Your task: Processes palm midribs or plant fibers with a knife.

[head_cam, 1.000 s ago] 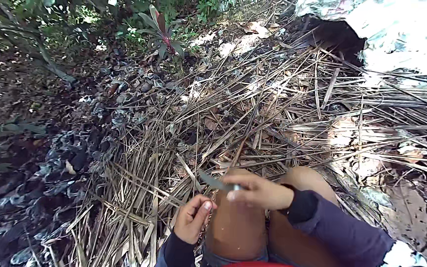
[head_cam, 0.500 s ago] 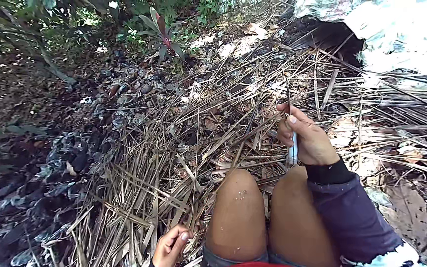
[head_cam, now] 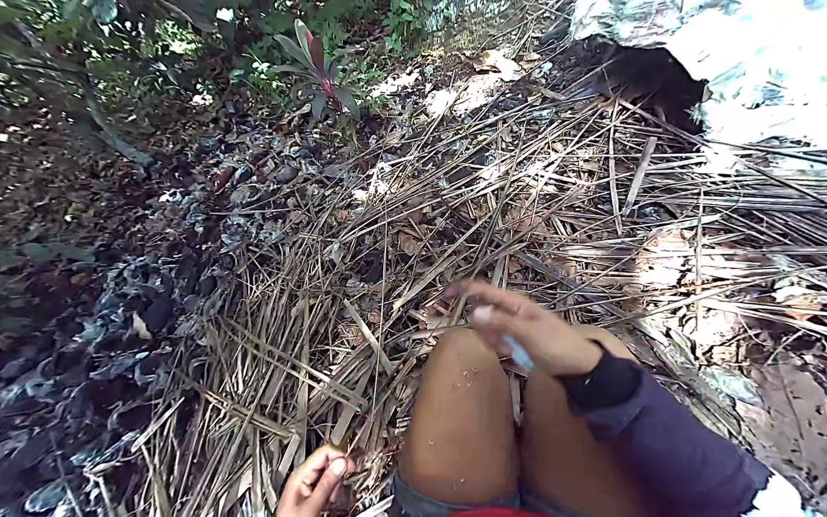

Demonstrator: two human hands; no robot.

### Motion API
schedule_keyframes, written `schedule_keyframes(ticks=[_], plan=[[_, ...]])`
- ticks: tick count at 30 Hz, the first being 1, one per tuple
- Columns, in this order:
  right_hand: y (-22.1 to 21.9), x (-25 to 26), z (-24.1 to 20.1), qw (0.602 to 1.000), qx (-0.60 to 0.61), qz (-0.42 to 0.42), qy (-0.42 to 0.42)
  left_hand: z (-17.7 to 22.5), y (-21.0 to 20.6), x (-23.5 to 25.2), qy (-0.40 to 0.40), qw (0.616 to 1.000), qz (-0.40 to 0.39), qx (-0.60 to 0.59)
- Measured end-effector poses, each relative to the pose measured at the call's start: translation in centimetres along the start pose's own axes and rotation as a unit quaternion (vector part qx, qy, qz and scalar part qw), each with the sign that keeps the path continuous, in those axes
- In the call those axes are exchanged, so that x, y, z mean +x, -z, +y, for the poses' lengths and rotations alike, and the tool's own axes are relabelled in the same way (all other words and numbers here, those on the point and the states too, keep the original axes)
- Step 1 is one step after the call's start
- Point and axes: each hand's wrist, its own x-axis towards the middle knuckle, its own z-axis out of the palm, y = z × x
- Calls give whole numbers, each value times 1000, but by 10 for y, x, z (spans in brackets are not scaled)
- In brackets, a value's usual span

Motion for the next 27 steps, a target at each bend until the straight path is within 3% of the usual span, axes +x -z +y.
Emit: schedule_keyframes(ticks=[2,5,11,16,24,27], plan=[[18,2,-4,999,21,38,32,-19,17,-8,32,999,-11,3],[14,0,4,999,-1,-14,36,-16,0,9,13,1000,-12,13],[0,-5,15,993,-43,-98,57,49,-80,92,-128,992,-12,-9],[-13,-15,19,986,-83,-124,69,87,-117,119,-151,985,-14,-87],[4,-12,16,990,-58,-64,112,82,-100,107,-116,982,-94,-113],[17,-11,6,992,-33,6,124,75,-89,102,-95,984,-101,-109]])
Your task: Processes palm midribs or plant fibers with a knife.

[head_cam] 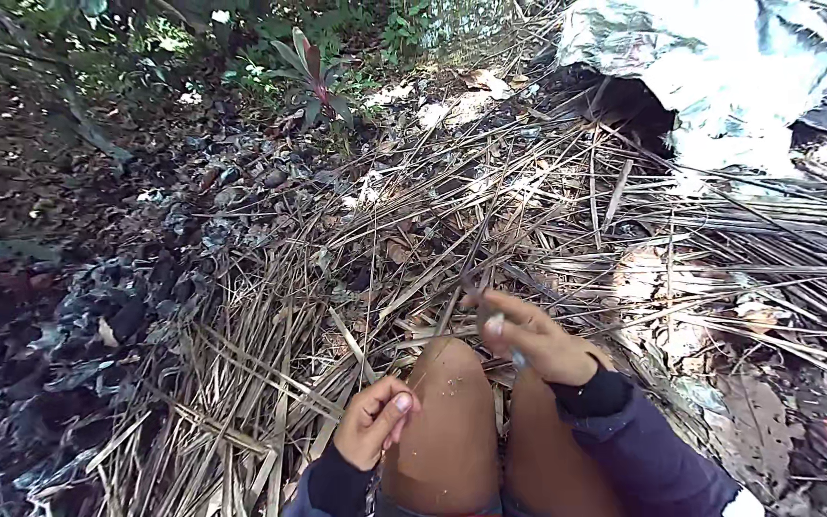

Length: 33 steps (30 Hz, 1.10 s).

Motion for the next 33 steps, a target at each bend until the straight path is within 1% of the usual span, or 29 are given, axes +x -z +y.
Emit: schedule_keyframes(ticks=[1,3,7,11,14,17,26,33], plan=[[9,1,-4,999,6,31,8,-3,4,-3,5,1000,-5,0],[25,2,-11,998,11,65,21,-7,13,-10,19,1000,-17,-4],[46,4,-26,994,-3,104,35,-6,30,-20,55,998,-31,-10],[69,7,-47,990,-29,125,58,-2,41,-24,72,996,-53,-4],[83,4,-63,987,-51,128,79,-2,46,-26,83,994,-63,-11],[89,6,-72,987,-45,131,78,1,49,-25,87,992,-85,-16],[95,3,-80,990,-58,103,78,-2,56,-23,96,983,-138,-70],[101,4,-88,989,-60,108,86,-4,57,-24,112,978,-150,-88]])
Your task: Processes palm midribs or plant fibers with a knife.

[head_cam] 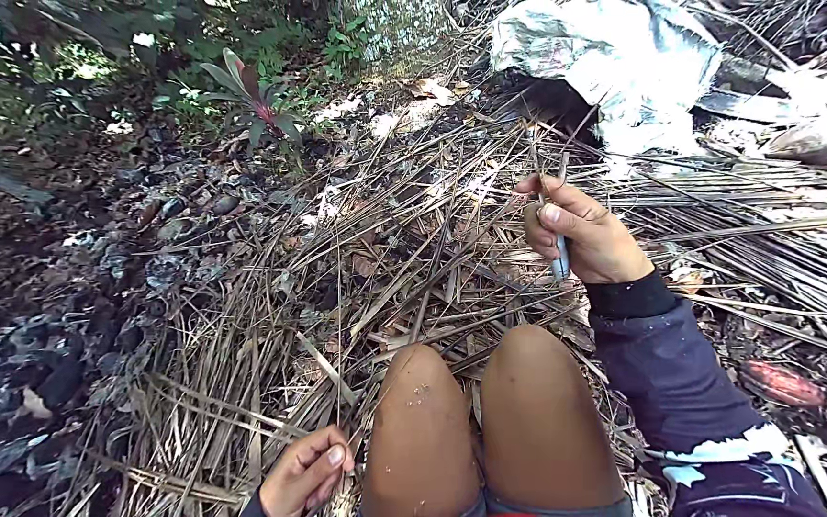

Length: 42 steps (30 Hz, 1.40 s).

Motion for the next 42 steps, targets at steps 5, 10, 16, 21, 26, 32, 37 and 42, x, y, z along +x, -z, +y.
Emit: schedule_keyframes(ticks=[5,10,16,21,26,32,37,42], plan=[[29,6,-19,997,-43,50,35,-8,9,-12,15,1000,10,5],[87,8,-60,985,-33,145,91,-10,16,-27,47,997,65,-2],[19,-16,-50,979,-148,142,19,7,9,-7,23,999,36,-4],[-35,-29,-2,996,-43,3,-80,10,10,1,9,1000,-22,1],[-29,-27,-19,999,15,-43,-6,5,19,-8,18,1000,-14,14],[-17,-29,-37,998,2,-48,49,-6,37,-16,43,999,-17,-12],[-11,-28,-43,997,-19,-50,54,-15,52,-19,61,996,-51,-34],[3,-22,-53,995,-50,-44,68,-21,60,-22,65,994,-75,-49]])
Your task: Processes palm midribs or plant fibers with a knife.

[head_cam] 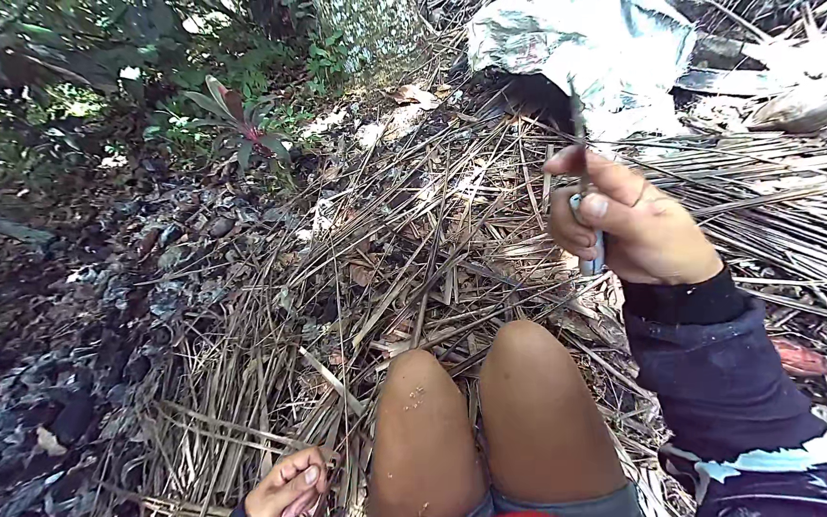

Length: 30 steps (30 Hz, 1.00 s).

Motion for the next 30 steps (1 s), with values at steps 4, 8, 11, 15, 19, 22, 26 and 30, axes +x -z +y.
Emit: schedule_keyframes(ticks=[4,8,11,15,19,22,26,30], plan=[[17,-1,-13,996,-10,78,31,2,2,-1,7,998,64,10],[-22,-15,11,993,-74,66,-67,31,-20,29,-21,995,93,31],[-69,-19,45,979,-61,-84,-177,50,-33,55,-39,999,3,3],[-81,-14,67,980,44,-155,-113,51,-32,73,-7,989,-116,-92],[-31,1,42,997,49,-55,-22,41,-20,70,15,979,-151,-137],[25,2,12,998,17,46,34,37,-5,67,28,975,-157,-155],[77,-4,-18,985,-11,134,112,38,13,68,20,978,-158,-134],[29,-17,-25,965,-16,251,72,47,11,75,6,996,-88,-21]])
